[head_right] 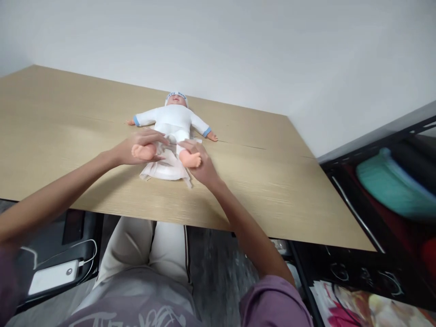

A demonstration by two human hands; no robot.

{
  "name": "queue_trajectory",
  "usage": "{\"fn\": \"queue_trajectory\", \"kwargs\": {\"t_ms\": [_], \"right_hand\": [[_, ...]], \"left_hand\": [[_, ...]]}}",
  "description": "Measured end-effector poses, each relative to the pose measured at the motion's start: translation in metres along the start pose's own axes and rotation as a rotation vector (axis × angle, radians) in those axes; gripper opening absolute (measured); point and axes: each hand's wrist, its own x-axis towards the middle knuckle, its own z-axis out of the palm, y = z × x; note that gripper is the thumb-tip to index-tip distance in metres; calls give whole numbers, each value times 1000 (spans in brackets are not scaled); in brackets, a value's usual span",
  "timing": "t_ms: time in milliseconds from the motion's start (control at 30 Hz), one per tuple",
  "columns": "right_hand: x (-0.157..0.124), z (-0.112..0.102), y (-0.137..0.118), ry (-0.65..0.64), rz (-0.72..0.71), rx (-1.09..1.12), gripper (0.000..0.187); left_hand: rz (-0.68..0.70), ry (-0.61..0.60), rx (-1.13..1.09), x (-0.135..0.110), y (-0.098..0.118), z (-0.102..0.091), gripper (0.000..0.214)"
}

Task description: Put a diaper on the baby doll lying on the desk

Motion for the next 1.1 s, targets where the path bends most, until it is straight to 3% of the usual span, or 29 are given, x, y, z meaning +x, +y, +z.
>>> {"fn": "queue_trajectory", "kwargs": {"t_ms": [133,267,400,600,767,867,1000,1100], "right_hand": [[-24,-2,34,-117,-142,-73,42],[-35,7,58,-130,-218,-92,44],[-36,9,56,-173,-202,-133,47],[-29,-7,46,-273,-106,-93,47],[-21,-20,35,-304,-53,30,49],[-26,-14,15,-294,-38,-69,38],[-41,7,-6,-268,-57,-263,71],[-43,20,-4,-192,-18,-289,49]], "left_hand": [[167,-191,48,-33,-34,-8,40],[192,-293,88,-52,-54,-4,58],[156,-360,136,-56,-56,1,72],[75,-420,132,-56,-51,-2,70],[85,-416,73,-53,-41,-2,52],[71,-357,79,-52,-28,5,33],[29,-250,171,-59,-17,26,58],[9,-225,196,-61,-17,35,41]]}}
